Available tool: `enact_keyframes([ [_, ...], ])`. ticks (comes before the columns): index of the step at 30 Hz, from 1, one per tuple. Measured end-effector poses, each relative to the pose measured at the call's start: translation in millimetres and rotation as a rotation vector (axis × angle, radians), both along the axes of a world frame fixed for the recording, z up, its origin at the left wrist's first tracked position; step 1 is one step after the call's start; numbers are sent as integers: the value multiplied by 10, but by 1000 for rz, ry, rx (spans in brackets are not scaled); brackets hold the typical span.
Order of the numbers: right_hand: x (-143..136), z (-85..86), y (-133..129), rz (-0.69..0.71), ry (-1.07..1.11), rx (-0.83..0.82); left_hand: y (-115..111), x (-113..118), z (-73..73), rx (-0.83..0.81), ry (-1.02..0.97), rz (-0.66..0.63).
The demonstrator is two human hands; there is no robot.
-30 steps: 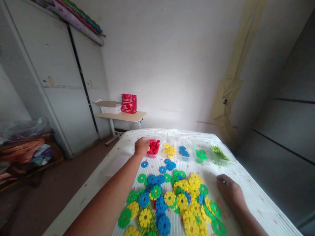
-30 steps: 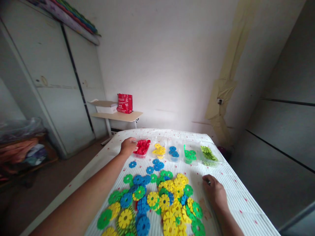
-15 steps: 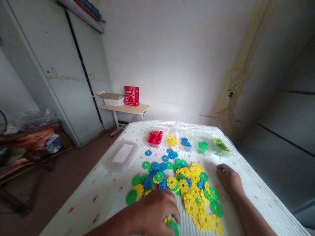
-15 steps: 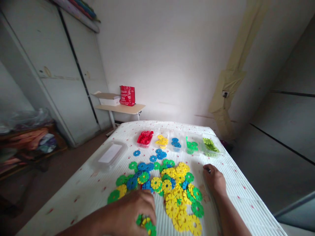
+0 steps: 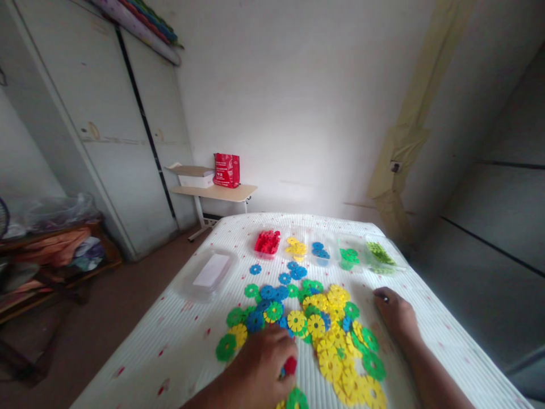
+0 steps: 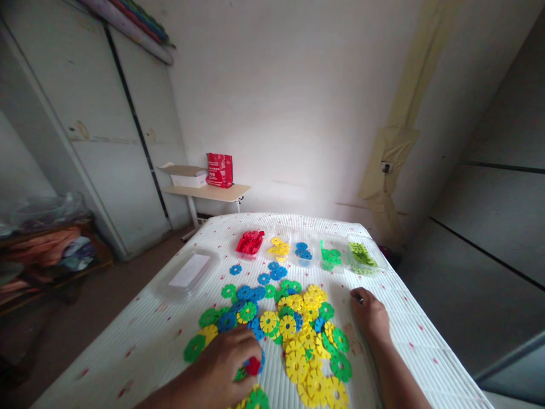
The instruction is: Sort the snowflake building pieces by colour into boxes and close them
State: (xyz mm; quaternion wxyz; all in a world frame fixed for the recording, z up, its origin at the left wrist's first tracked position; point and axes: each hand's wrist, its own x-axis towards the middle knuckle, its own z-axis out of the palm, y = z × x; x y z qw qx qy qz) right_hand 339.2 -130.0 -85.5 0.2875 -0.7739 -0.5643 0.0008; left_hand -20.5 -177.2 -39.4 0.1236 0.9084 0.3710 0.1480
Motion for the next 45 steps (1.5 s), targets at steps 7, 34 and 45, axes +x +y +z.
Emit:
enact_keyframes([
  [7, -16, 24, -8, -10, -20, -37, 261, -241, 181, -73, 124, 239],
  [34, -28, 41, -16, 4, 3, -41, 383, 50, 96, -102, 194, 266],
  [45, -28, 40, -15, 8, -5, -39, 713, -209, 448, -249, -150, 244],
])
